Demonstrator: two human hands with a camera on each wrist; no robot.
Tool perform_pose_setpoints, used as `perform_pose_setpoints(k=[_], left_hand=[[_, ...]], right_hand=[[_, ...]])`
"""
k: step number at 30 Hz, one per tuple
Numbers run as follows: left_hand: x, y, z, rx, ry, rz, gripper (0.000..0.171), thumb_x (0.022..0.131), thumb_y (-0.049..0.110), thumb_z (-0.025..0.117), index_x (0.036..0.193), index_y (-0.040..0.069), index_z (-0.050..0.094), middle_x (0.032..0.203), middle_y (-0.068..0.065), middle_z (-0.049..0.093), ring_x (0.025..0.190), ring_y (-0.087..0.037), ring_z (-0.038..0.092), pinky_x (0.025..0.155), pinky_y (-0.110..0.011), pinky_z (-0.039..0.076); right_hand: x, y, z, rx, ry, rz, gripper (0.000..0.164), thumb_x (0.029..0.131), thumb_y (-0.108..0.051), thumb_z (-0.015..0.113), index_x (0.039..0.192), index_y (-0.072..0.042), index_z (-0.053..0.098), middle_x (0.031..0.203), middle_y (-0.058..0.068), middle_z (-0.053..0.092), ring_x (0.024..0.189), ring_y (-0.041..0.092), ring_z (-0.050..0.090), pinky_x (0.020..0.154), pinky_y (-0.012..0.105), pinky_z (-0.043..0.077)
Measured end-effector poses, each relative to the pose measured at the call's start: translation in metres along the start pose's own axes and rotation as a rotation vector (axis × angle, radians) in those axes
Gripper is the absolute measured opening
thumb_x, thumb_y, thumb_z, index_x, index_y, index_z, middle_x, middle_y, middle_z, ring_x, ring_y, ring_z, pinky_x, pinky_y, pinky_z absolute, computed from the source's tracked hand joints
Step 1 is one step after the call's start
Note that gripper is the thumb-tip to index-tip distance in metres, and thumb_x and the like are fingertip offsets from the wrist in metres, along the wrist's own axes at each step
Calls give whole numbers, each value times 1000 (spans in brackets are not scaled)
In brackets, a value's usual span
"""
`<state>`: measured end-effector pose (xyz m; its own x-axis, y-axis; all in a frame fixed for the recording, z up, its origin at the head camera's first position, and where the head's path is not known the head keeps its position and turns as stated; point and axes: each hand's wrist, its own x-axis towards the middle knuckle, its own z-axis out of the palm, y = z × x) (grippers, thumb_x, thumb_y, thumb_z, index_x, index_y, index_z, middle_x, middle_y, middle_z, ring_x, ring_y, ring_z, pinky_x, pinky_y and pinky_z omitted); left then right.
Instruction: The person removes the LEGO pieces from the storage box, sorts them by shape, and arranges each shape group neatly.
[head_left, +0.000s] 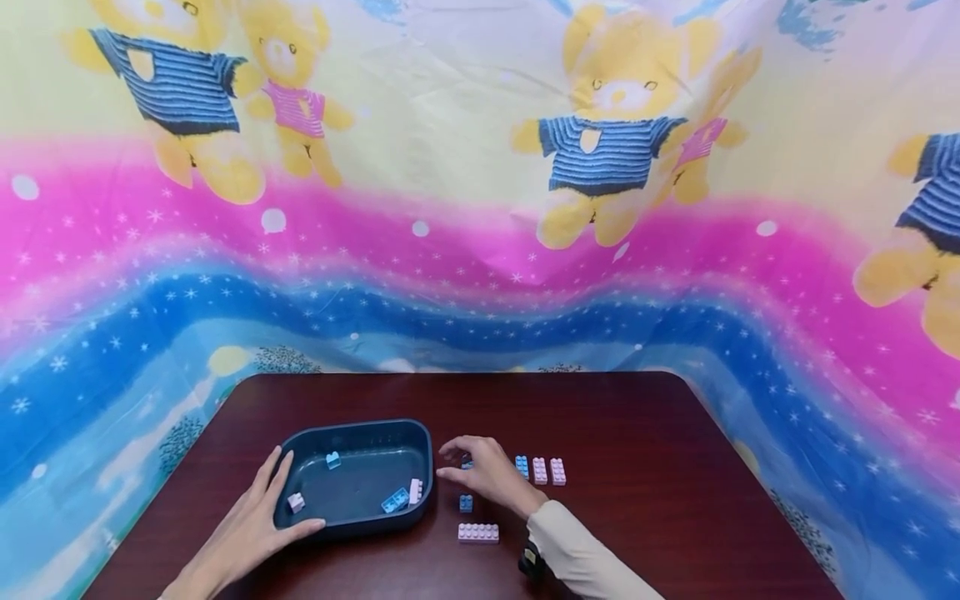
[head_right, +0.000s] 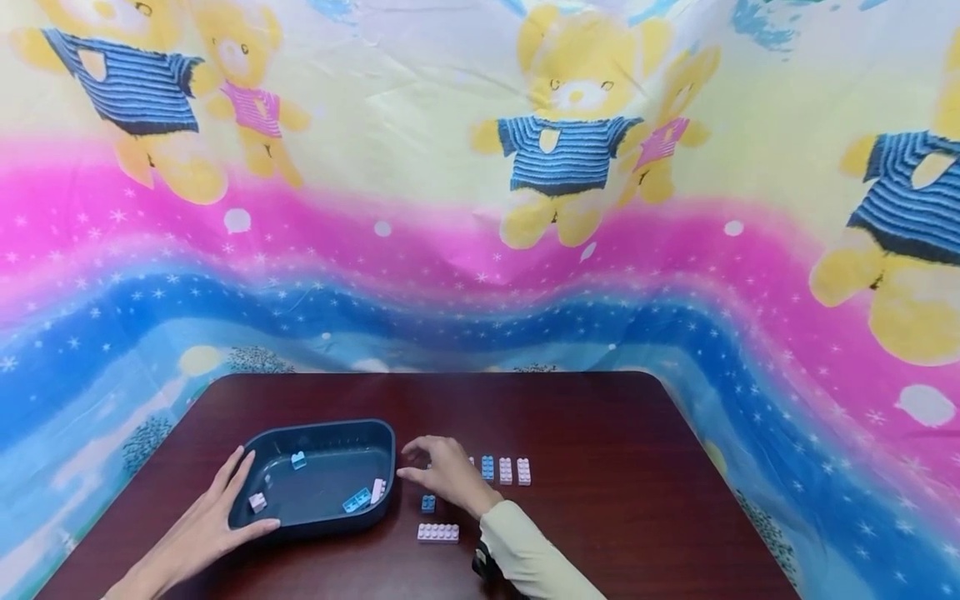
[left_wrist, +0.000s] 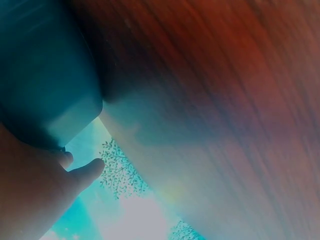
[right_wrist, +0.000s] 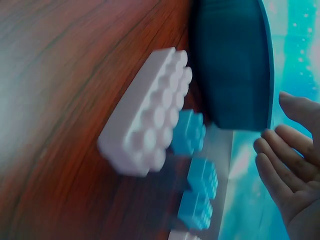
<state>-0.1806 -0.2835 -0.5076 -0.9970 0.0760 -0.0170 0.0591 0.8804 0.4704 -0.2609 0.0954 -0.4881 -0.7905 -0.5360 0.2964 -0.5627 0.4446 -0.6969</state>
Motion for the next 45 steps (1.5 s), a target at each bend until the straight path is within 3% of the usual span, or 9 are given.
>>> perform_pose_setpoints(k=[6, 13, 22, 29, 39, 45], left_hand=[[1, 0, 0, -3, -14, -7, 122, 90, 68, 71, 170, 3, 5, 171, -31, 0, 143, -66, 28, 101, -81, 38], [0, 0, -1, -4, 4, 6, 121, 90, 67, 72, 170, 3, 7, 171, -30, 2, 142, -65, 30, 101, -80, 38], [0, 1, 0, -8, 0, -4, 122, 90, 67, 72, 170, 3, 6, 172, -30, 0, 143, -66, 29, 101, -81, 37], [0, 2, -1, -6, -1, -9, 122, 90, 68, 72, 169, 1, 7, 171, -30, 2, 141, -66, 31, 102, -81, 37], [-1, 1, 1, -11, 17, 5, 121, 90, 66, 73, 169, 1, 8, 170, -31, 3, 141, -66, 32, 101, -81, 38], [-1, 1, 1, -5, 35, 22, 121, 90, 66, 73, 169, 0, 10, 170, -31, 4, 140, -66, 34, 99, -80, 40]], right_hand=[[12, -10, 10, -14, 54, 2, 32, 98, -19, 79, 126, -2, 74, 118, 8, 74, 106, 22, 70, 92, 37, 59], [23, -20, 22, -4, 40, -14, 34, 99, -16, 78, 130, -5, 72, 125, 11, 72, 113, 25, 69, 98, 33, 57], [38, -41, 48, 13, -43, -26, 37, 99, -17, 77, 134, -7, 71, 133, 7, 70, 122, 24, 68, 101, 39, 56], [54, -61, 67, -4, -136, -43, 39, 100, -18, 77, 136, -6, 70, 133, 6, 71, 121, 17, 67, 97, 22, 54], [80, -78, 96, -92, -278, -66, 41, 94, -17, 83, 132, -4, 74, 123, 3, 77, 111, 2, 70, 92, 14, 51], [88, -84, 113, -47, -314, -28, 41, 94, -15, 83, 133, -5, 74, 123, 1, 77, 110, 0, 70, 86, 11, 52]])
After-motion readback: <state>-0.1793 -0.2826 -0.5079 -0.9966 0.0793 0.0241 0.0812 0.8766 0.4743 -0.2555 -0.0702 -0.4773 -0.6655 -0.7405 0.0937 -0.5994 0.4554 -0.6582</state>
